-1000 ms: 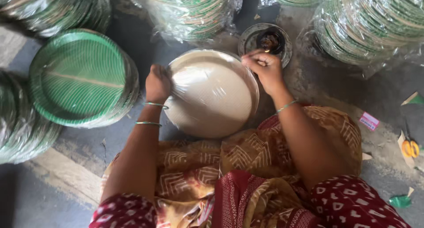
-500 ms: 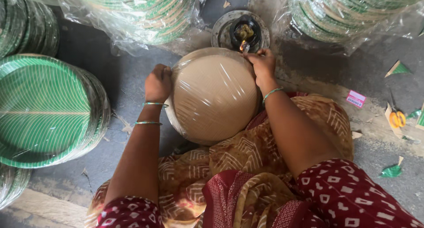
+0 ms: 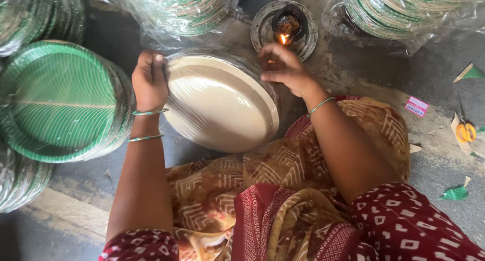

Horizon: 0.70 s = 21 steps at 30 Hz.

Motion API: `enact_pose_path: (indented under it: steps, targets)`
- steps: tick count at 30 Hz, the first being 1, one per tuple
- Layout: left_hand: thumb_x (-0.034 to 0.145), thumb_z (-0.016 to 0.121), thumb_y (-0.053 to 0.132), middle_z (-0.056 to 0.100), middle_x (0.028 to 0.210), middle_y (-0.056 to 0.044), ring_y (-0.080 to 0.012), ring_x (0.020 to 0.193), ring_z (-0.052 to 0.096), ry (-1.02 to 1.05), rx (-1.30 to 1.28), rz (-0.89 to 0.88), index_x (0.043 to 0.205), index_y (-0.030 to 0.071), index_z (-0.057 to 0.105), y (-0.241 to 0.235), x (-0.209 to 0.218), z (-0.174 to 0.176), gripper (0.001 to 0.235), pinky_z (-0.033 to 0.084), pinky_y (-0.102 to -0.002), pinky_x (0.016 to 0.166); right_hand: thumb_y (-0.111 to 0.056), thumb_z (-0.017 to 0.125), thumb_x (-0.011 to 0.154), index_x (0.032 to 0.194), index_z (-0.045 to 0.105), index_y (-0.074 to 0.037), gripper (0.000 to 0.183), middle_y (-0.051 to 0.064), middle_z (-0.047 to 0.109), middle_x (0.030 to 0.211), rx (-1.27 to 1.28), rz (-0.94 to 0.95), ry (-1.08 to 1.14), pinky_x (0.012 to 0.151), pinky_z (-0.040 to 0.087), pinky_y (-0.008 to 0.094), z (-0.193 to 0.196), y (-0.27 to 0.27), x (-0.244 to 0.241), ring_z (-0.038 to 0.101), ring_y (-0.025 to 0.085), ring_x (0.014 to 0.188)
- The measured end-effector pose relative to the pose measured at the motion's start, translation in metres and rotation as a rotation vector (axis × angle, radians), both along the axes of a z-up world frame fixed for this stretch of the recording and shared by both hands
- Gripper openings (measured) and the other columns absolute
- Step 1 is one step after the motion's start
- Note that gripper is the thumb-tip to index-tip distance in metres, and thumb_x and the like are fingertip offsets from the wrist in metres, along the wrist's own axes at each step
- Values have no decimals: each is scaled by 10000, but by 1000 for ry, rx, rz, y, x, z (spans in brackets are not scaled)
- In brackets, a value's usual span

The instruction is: The person wraps individual green leaf-patterned plates with plastic film, seals the film using a small flame from a lit lamp, and stacks the wrapped plates. The process is repeated for multiple plates.

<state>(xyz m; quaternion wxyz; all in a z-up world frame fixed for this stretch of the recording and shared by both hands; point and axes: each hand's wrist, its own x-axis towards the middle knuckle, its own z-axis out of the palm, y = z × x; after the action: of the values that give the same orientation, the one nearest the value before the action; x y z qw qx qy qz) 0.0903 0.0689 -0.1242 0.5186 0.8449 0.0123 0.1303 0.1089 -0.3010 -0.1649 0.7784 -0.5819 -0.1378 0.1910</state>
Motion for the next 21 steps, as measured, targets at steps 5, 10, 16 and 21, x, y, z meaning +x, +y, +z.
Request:
enact_pose_path:
  steps: [5,10,16,21]
  targets:
    - [1112,575,87,695,1017,-184,-348,922,679,-372,348,-257,1078,27,676,-30,-35,86,122,544,-415,849,-169,800,939,1297,638,-91,401,1,635,1254,-258,1,-198,979,523,253,42,12,-18,602,97,1142]
    - [1056,598,124,699,994,-216,-418,929,678,-330,323,-466,1002,2,650,-101,-59,127,143,542,-477,837,-162,790,943,1194,740,-74,271,1,705,1043,-417,36,-369,748,500,255,98,14,-29,598,105,883]
    - [1104,507,155,644,905,-257,-461,865,623,-255,294,-310,1025,-13,571,-131,-57,114,196,495,-522,770,-48,803,939,1059,762,-24,129,74,697,1110,-381,-151,-822,879,539,309,142,37,-49,677,183,1010]
    - [1145,403,222,633,872,-225,-404,784,635,-219,142,-54,1103,15,503,-102,-35,78,234,503,-484,737,-11,770,944,1025,701,-7,107,91,637,1131,-438,-264,-944,898,530,334,122,44,-36,639,236,1035]
